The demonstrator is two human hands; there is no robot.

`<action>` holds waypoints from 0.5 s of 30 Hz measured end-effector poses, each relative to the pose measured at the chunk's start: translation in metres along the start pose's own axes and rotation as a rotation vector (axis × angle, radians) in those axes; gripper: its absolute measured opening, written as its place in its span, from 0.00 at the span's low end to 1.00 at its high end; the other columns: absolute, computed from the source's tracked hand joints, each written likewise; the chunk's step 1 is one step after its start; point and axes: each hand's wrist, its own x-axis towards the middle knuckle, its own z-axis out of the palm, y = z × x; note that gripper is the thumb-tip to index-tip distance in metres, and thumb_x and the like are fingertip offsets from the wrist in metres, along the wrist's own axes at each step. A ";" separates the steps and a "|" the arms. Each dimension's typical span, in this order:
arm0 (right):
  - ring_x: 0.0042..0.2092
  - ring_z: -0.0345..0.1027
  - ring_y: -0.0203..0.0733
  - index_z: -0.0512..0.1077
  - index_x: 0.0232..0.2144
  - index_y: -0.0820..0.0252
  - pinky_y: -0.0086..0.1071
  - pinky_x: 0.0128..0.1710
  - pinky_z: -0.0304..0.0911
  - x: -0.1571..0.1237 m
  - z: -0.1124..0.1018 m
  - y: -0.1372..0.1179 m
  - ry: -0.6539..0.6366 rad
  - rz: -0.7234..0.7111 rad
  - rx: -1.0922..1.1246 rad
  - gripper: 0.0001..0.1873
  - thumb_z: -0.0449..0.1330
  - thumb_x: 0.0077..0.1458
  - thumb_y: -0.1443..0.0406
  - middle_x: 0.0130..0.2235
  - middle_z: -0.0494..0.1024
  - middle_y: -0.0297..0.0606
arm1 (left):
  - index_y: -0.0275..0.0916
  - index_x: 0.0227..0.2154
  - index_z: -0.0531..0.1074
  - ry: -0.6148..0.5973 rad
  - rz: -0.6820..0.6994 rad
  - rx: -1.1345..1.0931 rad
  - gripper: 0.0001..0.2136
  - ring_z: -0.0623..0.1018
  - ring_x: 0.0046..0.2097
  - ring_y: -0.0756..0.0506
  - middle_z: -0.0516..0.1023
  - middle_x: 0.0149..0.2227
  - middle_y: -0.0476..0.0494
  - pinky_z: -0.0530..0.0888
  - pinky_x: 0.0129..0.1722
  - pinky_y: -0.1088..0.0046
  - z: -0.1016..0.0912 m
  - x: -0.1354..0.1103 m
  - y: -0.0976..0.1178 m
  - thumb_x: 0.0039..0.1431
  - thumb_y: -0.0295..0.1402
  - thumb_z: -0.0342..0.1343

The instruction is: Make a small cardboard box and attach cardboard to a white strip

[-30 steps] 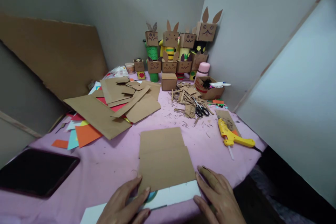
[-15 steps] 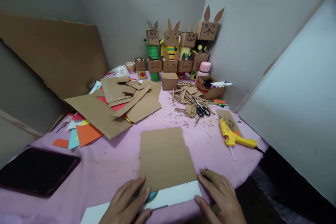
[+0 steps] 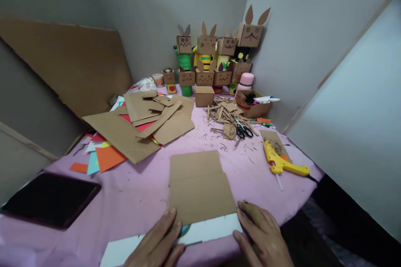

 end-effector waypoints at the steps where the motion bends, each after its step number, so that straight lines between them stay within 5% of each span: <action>1: 0.45 0.75 0.50 0.74 0.45 0.64 0.39 0.40 0.74 0.001 -0.001 0.000 0.001 0.006 -0.001 0.16 0.58 0.56 0.61 0.45 0.80 0.49 | 0.36 0.40 0.76 -0.003 -0.002 0.009 0.16 0.81 0.43 0.43 0.81 0.43 0.35 0.78 0.42 0.75 0.000 0.000 0.001 0.60 0.42 0.52; 7: 0.42 0.77 0.50 0.76 0.41 0.65 0.39 0.36 0.75 0.005 -0.002 -0.004 0.015 0.010 -0.029 0.17 0.54 0.58 0.60 0.43 0.82 0.49 | 0.37 0.46 0.72 -0.054 -0.069 0.032 0.17 0.80 0.45 0.42 0.80 0.46 0.36 0.78 0.43 0.70 -0.001 -0.006 0.008 0.59 0.42 0.53; 15: 0.43 0.77 0.50 0.75 0.44 0.63 0.39 0.36 0.76 -0.009 0.006 0.008 -0.039 -0.055 -0.093 0.20 0.55 0.57 0.55 0.44 0.81 0.48 | 0.38 0.58 0.57 -0.147 -0.425 -0.031 0.29 0.77 0.49 0.40 0.76 0.50 0.35 0.78 0.45 0.66 -0.002 -0.015 0.017 0.56 0.42 0.56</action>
